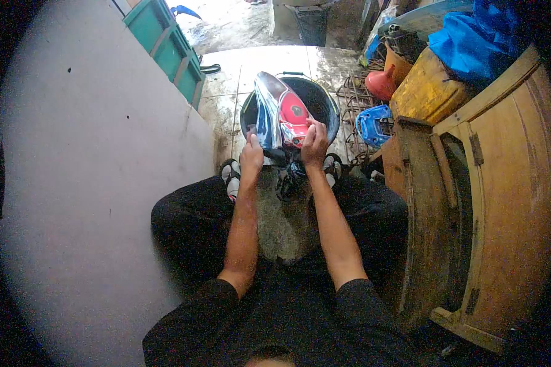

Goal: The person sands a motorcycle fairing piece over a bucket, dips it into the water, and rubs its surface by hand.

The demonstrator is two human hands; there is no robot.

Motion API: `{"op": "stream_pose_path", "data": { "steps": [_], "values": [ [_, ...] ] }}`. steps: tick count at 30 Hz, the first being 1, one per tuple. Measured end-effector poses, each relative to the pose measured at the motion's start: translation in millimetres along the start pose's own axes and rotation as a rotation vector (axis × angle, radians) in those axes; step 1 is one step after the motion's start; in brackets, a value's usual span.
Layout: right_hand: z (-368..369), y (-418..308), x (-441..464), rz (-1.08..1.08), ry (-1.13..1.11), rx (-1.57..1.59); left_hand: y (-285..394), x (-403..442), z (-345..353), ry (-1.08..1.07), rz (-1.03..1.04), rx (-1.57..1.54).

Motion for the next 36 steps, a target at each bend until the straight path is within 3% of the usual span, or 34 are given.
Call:
{"op": "stream_pose_path", "data": {
  "steps": [3,4,5,7,9,10,12,14,18,19,21,23,25,27,28,31,33,36],
  "values": [
    [0,-2,0,0.034,-0.009,0.002,36,-27,15,-0.161,-0.009,0.062],
    [0,-1,-1,0.040,-0.015,-0.001,59,-42,12,-0.004,0.141,-0.083],
    [1,-1,-2,0.035,-0.014,-0.002,69,-48,11,0.025,0.180,-0.102],
    [-1,0,0,0.016,-0.009,-0.004,62,-43,8,-0.069,0.021,-0.085],
    [-1,2,-2,0.019,-0.011,-0.009,12,-17,9,-0.137,-0.226,0.017],
    [-1,2,-2,0.025,-0.013,-0.001,-1,-7,4,0.017,-0.114,-0.018],
    [-1,-3,-1,0.016,-0.014,-0.013,-6,-3,2,0.045,-0.085,0.019],
    [-1,-2,1,0.023,-0.011,-0.014,32,-26,-2,-0.097,-0.189,-0.007],
    [0,0,-1,0.016,-0.011,-0.013,77,-52,6,0.175,0.340,-0.080],
    [-1,0,-1,0.005,-0.004,-0.016,71,-48,5,0.177,0.334,-0.082],
    [-1,0,-1,0.005,-0.004,-0.018,21,-31,10,-0.022,-0.130,0.024],
    [-1,0,-2,0.011,-0.010,0.004,-5,-14,3,0.136,-0.061,-0.015],
    [0,-1,2,0.019,-0.005,0.003,21,-18,-17,0.275,0.069,-0.065],
    [-1,-2,-1,0.009,0.004,-0.008,27,-35,7,-0.136,-0.271,0.006],
    [0,2,1,0.015,-0.010,-0.013,61,-42,3,0.069,0.150,-0.178],
    [0,1,-1,0.013,-0.013,-0.019,64,-47,9,0.122,0.327,-0.193],
    [-2,0,0,0.026,-0.007,-0.005,21,-37,9,-0.004,-0.148,-0.068],
    [0,0,-1,0.017,-0.020,0.008,-17,-15,-5,0.206,-0.080,-0.095]
  ]
}}
Point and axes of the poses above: each hand's wrist, its own x-axis towards the middle knuckle, its own z-axis out of the palm, y = z × x, the point moved 9 cm from there along x, towards the middle knuckle, and after that the axes turned 6 degrees about z, right-handed, at the moved point
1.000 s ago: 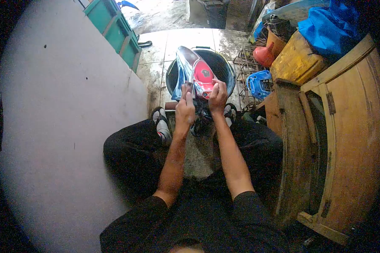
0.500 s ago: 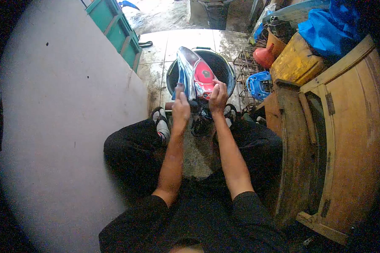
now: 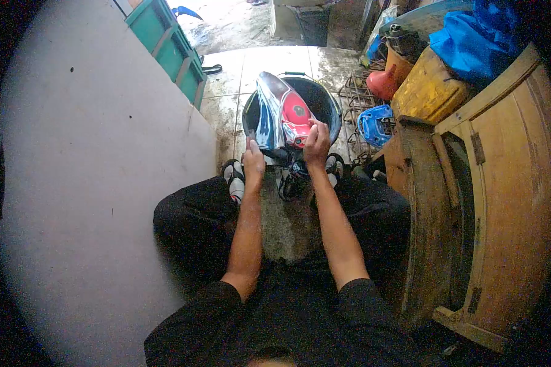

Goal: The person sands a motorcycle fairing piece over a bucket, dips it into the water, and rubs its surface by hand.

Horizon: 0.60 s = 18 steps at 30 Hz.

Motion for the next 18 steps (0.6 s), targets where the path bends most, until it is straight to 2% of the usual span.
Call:
{"op": "stream_pose_path", "data": {
  "steps": [2,5,7,11,12,14,15,18],
  "values": [
    [-1,0,0,0.020,0.021,0.001,-11,3,8,-0.024,-0.012,0.042],
    [-1,0,1,0.022,0.018,-0.005,32,-35,16,-0.147,-0.025,-0.061],
    [0,1,0,0.019,0.006,-0.019,67,-49,15,-0.094,0.361,-0.219],
    [0,-1,-1,0.009,0.009,-0.018,48,-27,6,-0.065,0.301,-0.246],
    [0,0,-1,0.020,0.009,-0.002,30,-18,5,-0.113,0.095,-0.107],
    [1,8,0,0.049,-0.025,0.016,-4,-1,4,-0.097,0.043,-0.016],
    [-2,5,-1,0.042,-0.018,0.018,-6,0,5,-0.096,0.053,-0.020],
    [-29,39,-16,0.288,0.195,0.261,-6,3,5,-0.048,0.139,-0.074]
  ]
}}
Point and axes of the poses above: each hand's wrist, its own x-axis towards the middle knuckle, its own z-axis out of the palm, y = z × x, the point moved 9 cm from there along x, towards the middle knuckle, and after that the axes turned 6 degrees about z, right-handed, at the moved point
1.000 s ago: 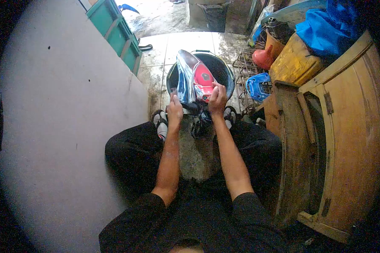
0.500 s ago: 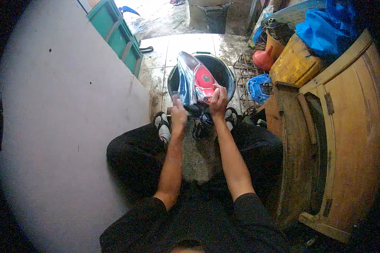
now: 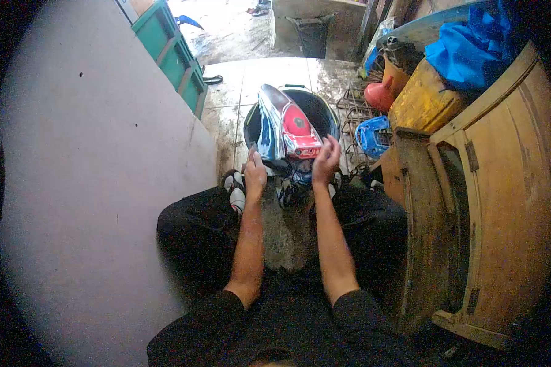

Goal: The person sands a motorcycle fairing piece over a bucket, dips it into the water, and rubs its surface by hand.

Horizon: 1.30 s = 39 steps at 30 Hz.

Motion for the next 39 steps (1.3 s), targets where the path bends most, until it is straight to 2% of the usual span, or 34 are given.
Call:
{"op": "stream_pose_path", "data": {
  "steps": [1,2,4,5,6,7,8,9,10,11,15,17,18,19,21,22,25,27,28,30,33,35,36,37,38,39],
  "values": [
    [-17,15,-5,-0.010,0.114,0.134,-3,0,1,0.006,0.009,-0.011],
    [-31,14,-15,0.036,0.109,0.100,-2,1,1,0.019,0.043,-0.021],
    [-59,58,-33,0.032,0.215,-0.017,-4,2,3,0.051,0.070,-0.069],
    [-65,93,-45,0.192,0.185,0.046,-10,5,5,0.062,0.096,-0.036],
    [-67,142,-63,0.467,0.150,0.113,-6,4,5,0.080,0.099,-0.050],
    [-59,181,-76,0.467,0.061,0.364,-2,3,3,0.096,0.101,-0.061],
    [-58,208,-117,0.947,0.012,0.142,-3,3,4,0.096,0.109,-0.069],
    [-45,229,-134,1.028,-0.025,0.234,-5,4,4,0.095,0.116,-0.076],
    [-8,265,-137,0.966,-0.374,0.670,-5,4,3,0.094,0.123,-0.082],
    [-3,254,-138,0.955,-0.380,0.674,-5,4,0,0.098,0.134,-0.087],
    [-27,166,-159,1.113,0.127,0.398,-13,5,3,0.070,0.135,-0.089],
    [-23,134,-146,0.951,0.140,0.634,-23,7,11,0.076,0.138,-0.158],
    [-37,137,-144,0.923,0.186,0.498,-21,8,11,0.079,0.139,-0.166],
    [-40,146,-141,0.921,0.189,0.502,-17,8,11,0.074,0.145,-0.169],
    [-65,155,-134,0.788,0.362,0.334,-10,6,11,0.058,0.151,-0.179],
    [-70,142,-133,0.784,0.366,0.335,-7,7,9,0.048,0.147,-0.206],
    [-71,94,-125,0.701,0.140,0.269,13,1,1,0.051,0.142,-0.251],
    [-82,56,-121,0.561,0.214,0.267,30,-6,-2,0.001,0.093,-0.402],
    [-86,31,-123,0.668,0.121,0.118,29,-7,0,0.006,0.087,-0.403],
    [-95,-5,-115,0.665,0.101,0.096,34,-7,5,0.045,0.146,-0.477],
    [-105,-25,-100,0.636,0.047,0.208,49,-22,10,0.045,0.055,-0.625],
    [-104,-77,-92,0.602,0.040,0.312,71,-32,9,0.057,0.040,-0.643],
    [-109,-71,-82,0.557,-0.014,0.336,67,-35,17,0.029,-0.014,-0.632],
    [-109,-64,-76,0.561,-0.017,0.333,61,-37,24,0.001,-0.068,-0.620],
    [-117,-58,-69,0.558,0.074,0.236,30,-26,45,-0.024,0.020,-0.489],
    [-123,-57,-64,0.550,0.165,0.139,16,-22,54,-0.022,0.017,-0.487]
  ]
}}
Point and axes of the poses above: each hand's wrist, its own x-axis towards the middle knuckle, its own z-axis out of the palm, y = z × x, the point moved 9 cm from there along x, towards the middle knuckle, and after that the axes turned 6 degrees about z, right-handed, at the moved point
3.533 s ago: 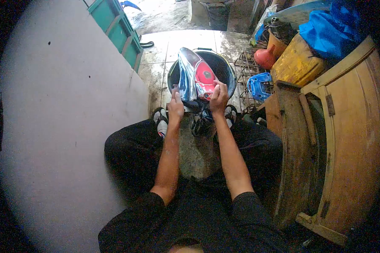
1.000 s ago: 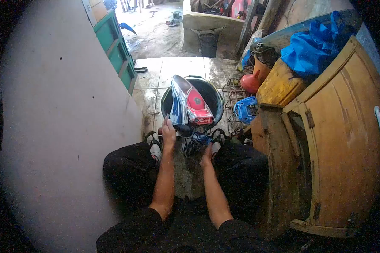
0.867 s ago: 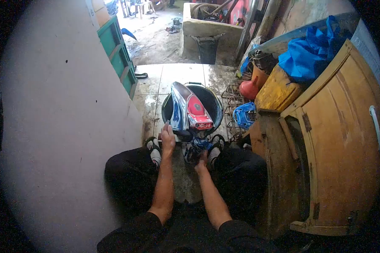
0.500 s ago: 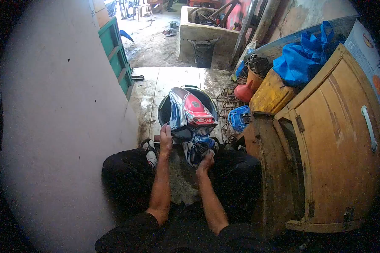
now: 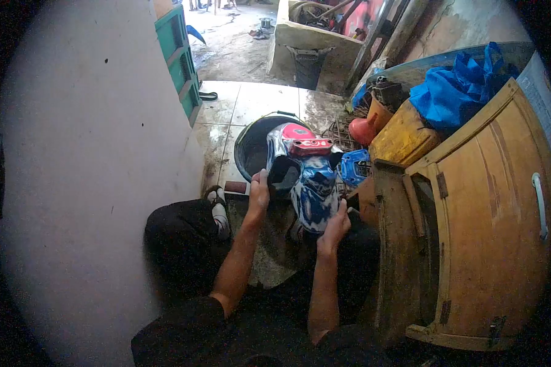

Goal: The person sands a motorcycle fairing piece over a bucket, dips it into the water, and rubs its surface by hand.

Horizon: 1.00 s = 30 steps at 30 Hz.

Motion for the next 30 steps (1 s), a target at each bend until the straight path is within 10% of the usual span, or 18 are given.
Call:
{"op": "stream_pose_path", "data": {
  "steps": [3,18,30],
  "values": [
    [21,10,8,-0.040,-0.024,0.023,-54,12,4,-0.019,-0.333,0.177],
    [60,43,41,-0.048,-0.048,0.169,-83,134,-3,-0.224,-0.550,0.424],
    [60,33,24,-0.006,-0.043,0.106,-200,199,73,-1.060,0.110,1.488]
  ]
}}
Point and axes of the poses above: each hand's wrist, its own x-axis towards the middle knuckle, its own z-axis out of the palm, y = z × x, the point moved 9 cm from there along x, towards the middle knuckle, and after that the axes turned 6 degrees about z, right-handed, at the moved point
